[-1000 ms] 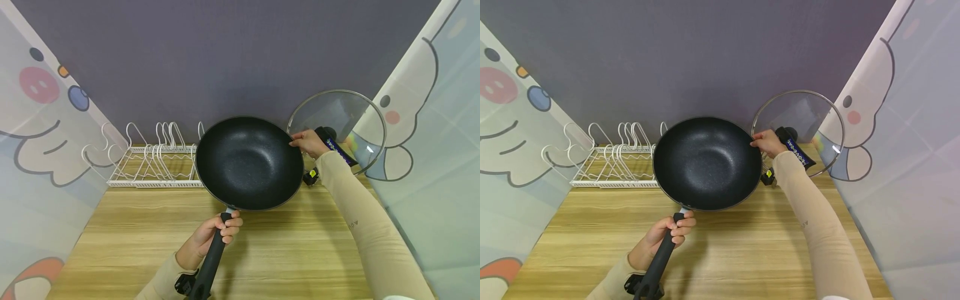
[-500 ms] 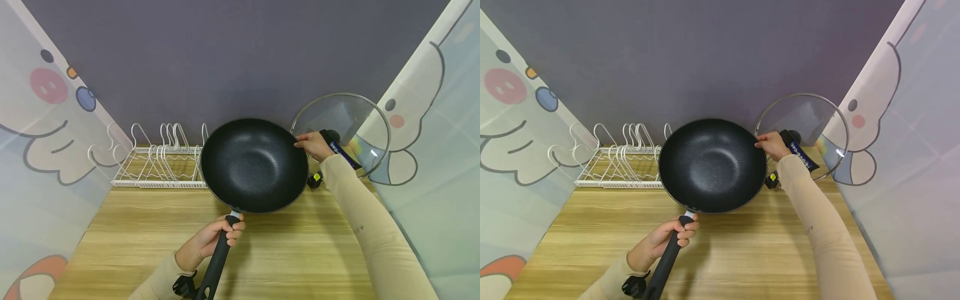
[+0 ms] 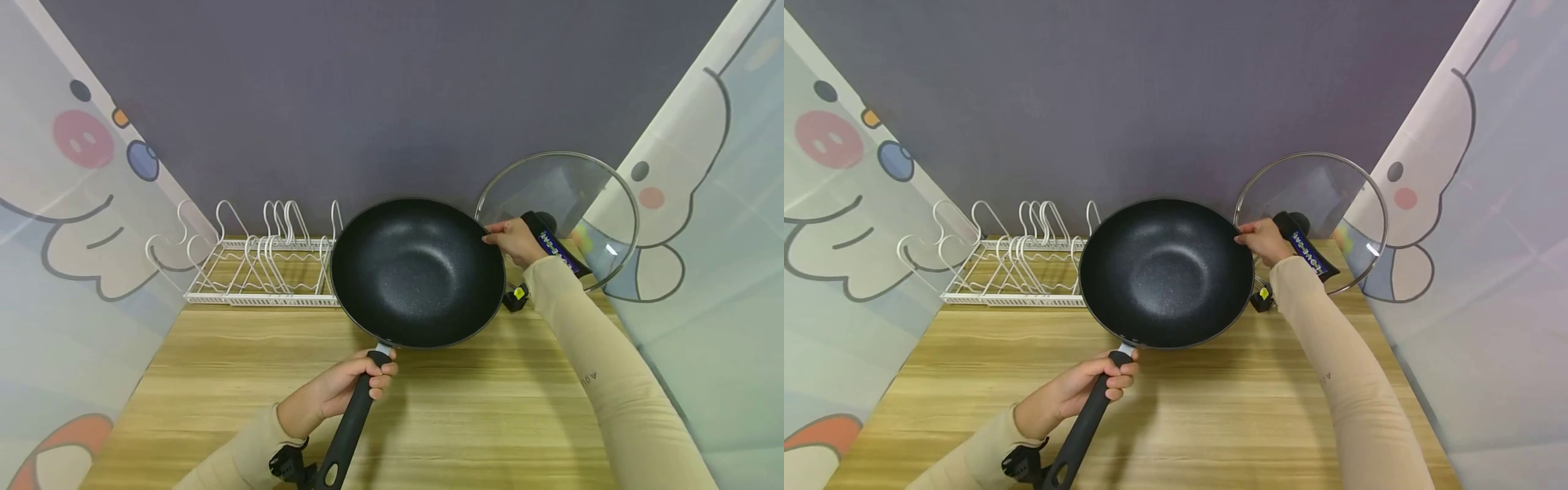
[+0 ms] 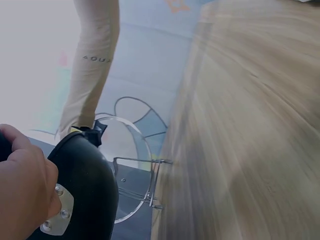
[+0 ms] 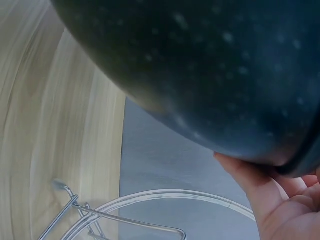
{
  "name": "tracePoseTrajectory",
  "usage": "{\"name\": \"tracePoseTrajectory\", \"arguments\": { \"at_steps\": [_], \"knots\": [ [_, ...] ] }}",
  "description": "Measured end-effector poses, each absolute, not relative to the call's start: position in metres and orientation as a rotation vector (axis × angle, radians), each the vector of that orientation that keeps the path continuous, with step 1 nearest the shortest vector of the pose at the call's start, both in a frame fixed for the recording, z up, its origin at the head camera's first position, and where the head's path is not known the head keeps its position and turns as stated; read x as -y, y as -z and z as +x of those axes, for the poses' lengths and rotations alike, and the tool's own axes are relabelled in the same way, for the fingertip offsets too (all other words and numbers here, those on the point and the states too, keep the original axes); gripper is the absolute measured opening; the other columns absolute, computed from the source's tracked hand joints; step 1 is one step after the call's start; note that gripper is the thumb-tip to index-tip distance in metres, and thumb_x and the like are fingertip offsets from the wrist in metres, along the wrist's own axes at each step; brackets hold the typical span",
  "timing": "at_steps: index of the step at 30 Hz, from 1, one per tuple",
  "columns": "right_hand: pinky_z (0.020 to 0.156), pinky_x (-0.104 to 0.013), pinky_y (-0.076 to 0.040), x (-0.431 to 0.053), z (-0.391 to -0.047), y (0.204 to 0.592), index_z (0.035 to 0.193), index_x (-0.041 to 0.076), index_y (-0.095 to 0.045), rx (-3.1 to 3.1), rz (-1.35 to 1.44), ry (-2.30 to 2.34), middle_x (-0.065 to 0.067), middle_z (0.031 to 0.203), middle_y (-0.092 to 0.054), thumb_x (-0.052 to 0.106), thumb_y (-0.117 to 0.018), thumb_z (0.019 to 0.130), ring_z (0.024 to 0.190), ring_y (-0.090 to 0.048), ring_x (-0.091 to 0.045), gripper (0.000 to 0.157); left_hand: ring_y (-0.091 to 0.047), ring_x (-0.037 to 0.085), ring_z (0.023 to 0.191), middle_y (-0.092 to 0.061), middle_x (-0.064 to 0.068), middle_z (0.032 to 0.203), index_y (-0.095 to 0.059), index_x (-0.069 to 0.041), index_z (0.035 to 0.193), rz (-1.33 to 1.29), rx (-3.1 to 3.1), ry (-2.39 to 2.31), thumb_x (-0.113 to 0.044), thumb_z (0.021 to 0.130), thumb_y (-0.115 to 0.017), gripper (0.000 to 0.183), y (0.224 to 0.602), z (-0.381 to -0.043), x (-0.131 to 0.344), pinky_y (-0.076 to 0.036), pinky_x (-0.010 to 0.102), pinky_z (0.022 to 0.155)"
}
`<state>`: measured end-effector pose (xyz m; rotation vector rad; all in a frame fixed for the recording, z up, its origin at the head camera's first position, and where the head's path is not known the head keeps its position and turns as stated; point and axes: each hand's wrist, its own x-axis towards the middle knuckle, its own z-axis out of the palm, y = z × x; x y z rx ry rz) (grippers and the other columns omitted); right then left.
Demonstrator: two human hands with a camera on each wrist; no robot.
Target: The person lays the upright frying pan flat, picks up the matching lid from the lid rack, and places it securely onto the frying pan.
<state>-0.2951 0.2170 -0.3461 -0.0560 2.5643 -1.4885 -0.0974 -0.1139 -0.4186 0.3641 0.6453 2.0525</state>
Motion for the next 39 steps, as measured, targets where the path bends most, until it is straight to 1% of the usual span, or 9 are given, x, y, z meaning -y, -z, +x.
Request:
{"name": "tracePoseTrajectory", "arguments": {
  "at_steps": [3,8,12,15,21,25,30,34,39],
  "knots": [
    [0.043,-0.019,-0.030,-0.216,-0.295,0.347,0.123,-0.012,-0.055,-2.545,-0.047,1.503,0.008,0.051,-0.046,0.002,-0.055,0.091,0.038,-0.030,-0.003,0.035,-0.043,0.002,0.066,-0.042,-0.003,0.087,-0.039,-0.012,0.107,0.321,-0.714,-2.051,0.005,0.091,-0.027,0.026,0.418,-0.096,0.115,-0.041,0.013,0.061],
    [0.052,-0.018,-0.037,-0.215,-0.295,0.353,0.120,-0.014,-0.056,-2.562,-0.047,1.494,0.007,0.069,-0.054,0.001,-0.055,0.091,0.044,-0.034,-0.002,0.033,-0.043,0.001,0.065,-0.042,-0.003,0.088,-0.038,-0.011,0.107,0.273,-0.769,-2.042,0.004,0.091,-0.029,0.024,0.419,-0.094,0.115,-0.040,0.012,0.060],
    [0.062,-0.015,-0.044,-0.216,-0.294,0.358,0.121,-0.013,-0.056,-2.577,-0.039,1.471,-0.013,0.095,-0.064,0.002,-0.054,0.092,0.056,-0.045,-0.001,0.033,-0.043,0.001,0.065,-0.043,-0.003,0.087,-0.038,-0.010,0.106,0.251,-0.804,-2.031,0.004,0.091,-0.030,0.023,0.420,-0.093,0.114,-0.040,0.012,0.059],
    [0.065,-0.014,-0.045,-0.217,-0.291,0.360,0.121,-0.013,-0.056,-2.597,-0.047,1.454,-0.025,0.118,-0.058,0.002,-0.054,0.092,0.063,-0.049,-0.001,0.033,-0.043,0.001,0.065,-0.045,-0.003,0.088,-0.039,-0.010,0.106,0.234,-0.842,-2.017,0.002,0.093,-0.031,0.020,0.421,-0.092,0.115,-0.040,0.012,0.059],
    [0.059,-0.015,-0.044,-0.220,-0.286,0.361,0.118,-0.015,-0.056,-2.620,-0.065,1.473,-0.022,0.107,-0.063,0.001,-0.056,0.091,0.055,-0.045,0.002,0.032,-0.043,0.001,0.065,-0.050,-0.003,0.091,-0.042,-0.010,0.107,0.204,-0.939,-1.973,-0.003,0.097,-0.038,0.014,0.422,-0.093,0.116,-0.041,0.013,0.060],
    [0.063,-0.014,-0.045,-0.222,-0.284,0.365,0.119,-0.015,-0.056,-2.626,-0.060,1.463,-0.030,0.121,-0.055,0.002,-0.055,0.091,0.063,-0.048,0.003,0.033,-0.045,0.002,0.067,-0.053,-0.003,0.092,-0.045,-0.010,0.107,0.203,-1.036,-1.937,-0.003,0.097,-0.042,0.013,0.425,-0.096,0.117,-0.042,0.014,0.060],
    [0.059,-0.015,-0.045,-0.225,-0.280,0.368,0.118,-0.015,-0.057,-2.626,-0.072,1.477,-0.028,0.116,-0.058,0.001,-0.054,0.091,0.059,-0.048,0.002,0.031,-0.048,0.002,0.068,-0.055,-0.005,0.091,-0.048,-0.011,0.108,0.210,-1.097,-1.902,-0.007,0.098,-0.044,0.011,0.427,-0.097,0.119,-0.044,0.015,0.061],
    [0.050,-0.017,-0.036,-0.226,-0.276,0.369,0.116,-0.015,-0.057,-2.639,-0.061,1.487,-0.025,0.111,-0.060,0.001,-0.055,0.090,0.047,-0.036,0.001,0.031,-0.048,0.002,0.067,-0.053,-0.005,0.089,-0.048,-0.011,0.107,0.215,-1.127,-1.882,-0.009,0.099,-0.044,0.010,0.427,-0.097,0.120,-0.044,0.015,0.061],
    [0.053,-0.014,-0.040,-0.226,-0.272,0.370,0.114,-0.018,-0.058,-2.621,-0.057,1.537,-0.029,0.121,-0.056,0.000,-0.054,0.090,0.051,-0.043,0.002,0.030,-0.047,0.003,0.066,-0.051,-0.005,0.085,-0.048,-0.012,0.106,0.223,-1.222,-1.828,-0.008,0.098,-0.044,0.009,0.427,-0.100,0.122,-0.043,0.018,0.062]
  ]
}}
